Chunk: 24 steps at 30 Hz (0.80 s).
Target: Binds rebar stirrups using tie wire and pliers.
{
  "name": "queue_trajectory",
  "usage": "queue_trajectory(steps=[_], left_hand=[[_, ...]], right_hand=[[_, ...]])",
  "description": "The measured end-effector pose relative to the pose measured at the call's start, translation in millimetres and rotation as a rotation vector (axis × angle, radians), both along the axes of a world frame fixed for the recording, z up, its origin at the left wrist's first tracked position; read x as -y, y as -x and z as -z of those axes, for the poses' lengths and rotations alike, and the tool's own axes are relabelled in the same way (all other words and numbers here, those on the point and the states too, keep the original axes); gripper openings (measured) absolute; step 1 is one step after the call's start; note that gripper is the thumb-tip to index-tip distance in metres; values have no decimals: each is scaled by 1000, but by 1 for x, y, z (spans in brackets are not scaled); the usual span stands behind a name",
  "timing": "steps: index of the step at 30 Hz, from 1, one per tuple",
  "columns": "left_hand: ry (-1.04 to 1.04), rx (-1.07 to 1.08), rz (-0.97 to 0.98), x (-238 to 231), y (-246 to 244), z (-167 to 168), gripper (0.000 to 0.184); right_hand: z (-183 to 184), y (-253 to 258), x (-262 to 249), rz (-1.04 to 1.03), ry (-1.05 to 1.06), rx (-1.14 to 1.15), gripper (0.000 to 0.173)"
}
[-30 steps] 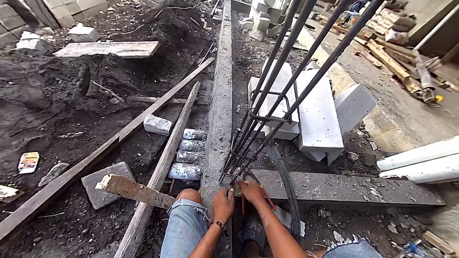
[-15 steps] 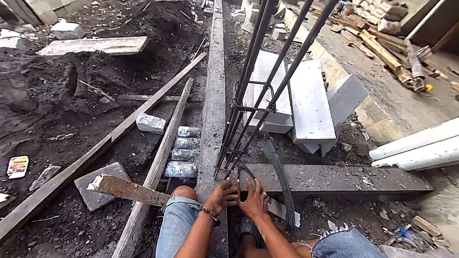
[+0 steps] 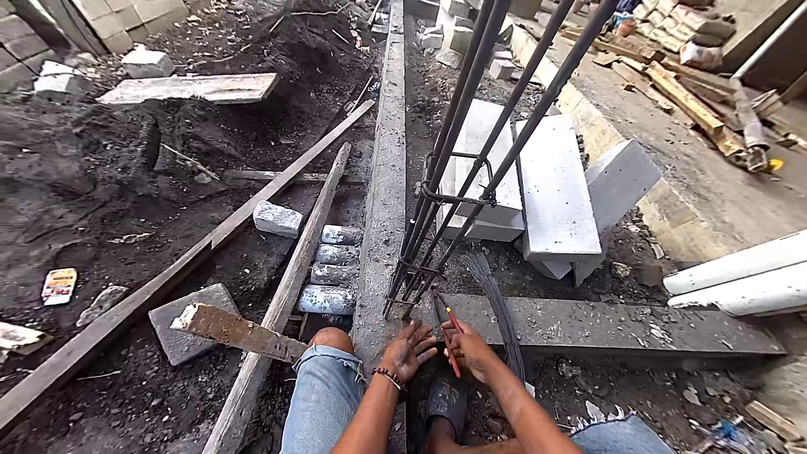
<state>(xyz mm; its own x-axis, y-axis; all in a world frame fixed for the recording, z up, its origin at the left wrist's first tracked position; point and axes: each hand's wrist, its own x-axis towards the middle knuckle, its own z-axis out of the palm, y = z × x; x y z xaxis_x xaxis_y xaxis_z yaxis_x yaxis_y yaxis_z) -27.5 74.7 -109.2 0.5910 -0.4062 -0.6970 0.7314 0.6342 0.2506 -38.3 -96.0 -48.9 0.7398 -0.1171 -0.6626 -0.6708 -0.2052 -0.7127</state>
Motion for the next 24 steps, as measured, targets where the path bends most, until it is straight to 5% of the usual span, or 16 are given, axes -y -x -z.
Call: queue_trajectory(steps=[5,8,15,20,24], left_hand=[[-128,7,-8,10,7,10,40],[-223,27,112,5,6,6,42],[-641,236,808,-23,-15,-23,59],[-860,296,777,-16,-23,-25,59],[-695,135,576,-9,-25,-27,58]], right_hand=[[-82,13,13,123,-611,-144,67],[-104,33,16,107,-538,-234,76],[-118,86,11,264,-505,-292,92],[-127,86,16,425,-428,-132,102],[-113,101,20,339,-394,-199,89]])
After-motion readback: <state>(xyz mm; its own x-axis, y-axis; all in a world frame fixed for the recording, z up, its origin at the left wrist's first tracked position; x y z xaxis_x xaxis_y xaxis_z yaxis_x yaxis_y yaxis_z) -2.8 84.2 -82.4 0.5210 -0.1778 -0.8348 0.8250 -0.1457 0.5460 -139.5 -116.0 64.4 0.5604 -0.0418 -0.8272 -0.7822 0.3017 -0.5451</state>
